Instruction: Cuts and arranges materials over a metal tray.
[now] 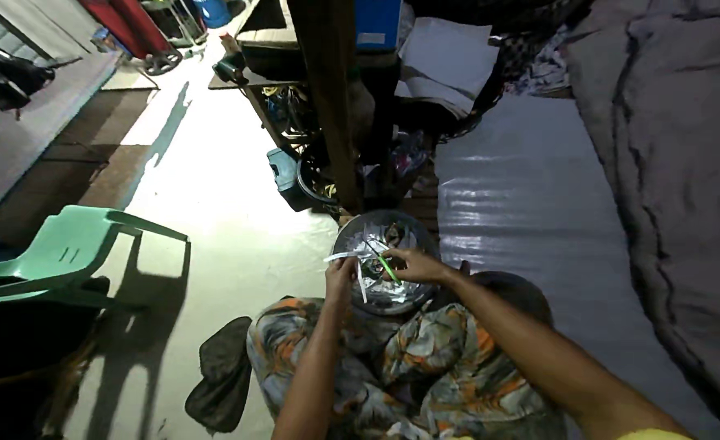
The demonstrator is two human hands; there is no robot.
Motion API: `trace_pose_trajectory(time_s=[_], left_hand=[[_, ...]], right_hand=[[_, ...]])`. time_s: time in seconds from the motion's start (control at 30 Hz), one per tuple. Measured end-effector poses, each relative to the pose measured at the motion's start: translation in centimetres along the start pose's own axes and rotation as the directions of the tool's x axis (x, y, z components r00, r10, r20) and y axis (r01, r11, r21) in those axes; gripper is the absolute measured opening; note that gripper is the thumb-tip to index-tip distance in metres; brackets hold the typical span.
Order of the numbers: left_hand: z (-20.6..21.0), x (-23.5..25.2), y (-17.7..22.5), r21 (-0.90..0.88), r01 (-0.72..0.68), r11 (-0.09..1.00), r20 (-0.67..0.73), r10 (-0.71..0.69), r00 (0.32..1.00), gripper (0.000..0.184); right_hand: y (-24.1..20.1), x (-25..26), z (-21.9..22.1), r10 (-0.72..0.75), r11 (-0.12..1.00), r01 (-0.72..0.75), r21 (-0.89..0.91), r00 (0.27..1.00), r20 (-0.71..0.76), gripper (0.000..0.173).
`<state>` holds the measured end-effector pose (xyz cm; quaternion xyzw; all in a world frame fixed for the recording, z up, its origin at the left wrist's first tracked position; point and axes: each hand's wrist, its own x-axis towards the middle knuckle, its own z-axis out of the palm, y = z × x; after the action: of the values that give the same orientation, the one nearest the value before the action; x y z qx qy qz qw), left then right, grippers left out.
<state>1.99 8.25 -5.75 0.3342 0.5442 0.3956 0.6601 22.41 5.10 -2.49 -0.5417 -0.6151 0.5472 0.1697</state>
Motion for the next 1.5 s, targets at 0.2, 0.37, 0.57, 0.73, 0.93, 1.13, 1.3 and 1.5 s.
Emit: trace_pose_trajectory(time_s=[0.2, 0.37, 0.57, 0.73, 0.93, 1.13, 1.3, 1.5], left_hand=[[-0.2, 1.5, -0.2, 0.434, -0.13, 0.891, 0.212, 0.039, 0.976, 0.02], [0.0, -0.1, 0.9, 0.701, -0.202, 0.684, 0.566, -0.359, 0.742, 0.021], [0.2, -0.8, 0.6, 0.456, -0.158, 0.876, 0.367, -0.023, 0.93, 0.018], [0.1, -0.4, 0.3, 0.137, -0.019, 0.99, 0.191, -0.008, 0.982, 0.016], [0.1, 0.2, -0.1, 0.048, -0.027, 0.998, 0.16, 0.019, 0.987, 0.015], [-0.1, 0.6, -0.3, 0.021, -0.01, 1.0, 0.17, 0.007, 0.985, 0.013], [0.0, 0.5, -0.3, 0.042, -0.007, 0.999, 0.206, -0.001, 0.979, 0.014], [-0.1, 0.4, -0.2, 0.043, -0.006, 0.999, 0.234, -0.004, 0.972, 0.015]], right_hand=[[0.6, -0.1, 0.3, 0.069, 0.995, -0.072, -0.073, 0.997, -0.043, 0.051], [0.5, -0.2, 0.2, 0.212, 0.977, -0.212, 0.025, 0.958, -0.191, 0.045], [-0.3, -1.1, 0.7, 0.228, 0.941, -0.16, 0.298, 0.951, -0.211, 0.041], [-0.3, -1.4, 1.3, 0.101, 0.972, -0.048, 0.232, 0.971, -0.219, 0.041], [0.4, -0.7, 1.6, 0.054, 0.998, -0.055, -0.025, 0.998, -0.035, 0.055], [0.3, -0.7, 1.7, 0.063, 0.995, -0.066, -0.072, 0.997, -0.049, 0.053], [0.5, -0.6, 1.6, 0.044, 0.995, -0.049, -0.081, 0.997, -0.059, 0.05], [0.2, -0.6, 1.6, 0.053, 0.993, -0.06, -0.101, 0.996, -0.068, 0.049]])
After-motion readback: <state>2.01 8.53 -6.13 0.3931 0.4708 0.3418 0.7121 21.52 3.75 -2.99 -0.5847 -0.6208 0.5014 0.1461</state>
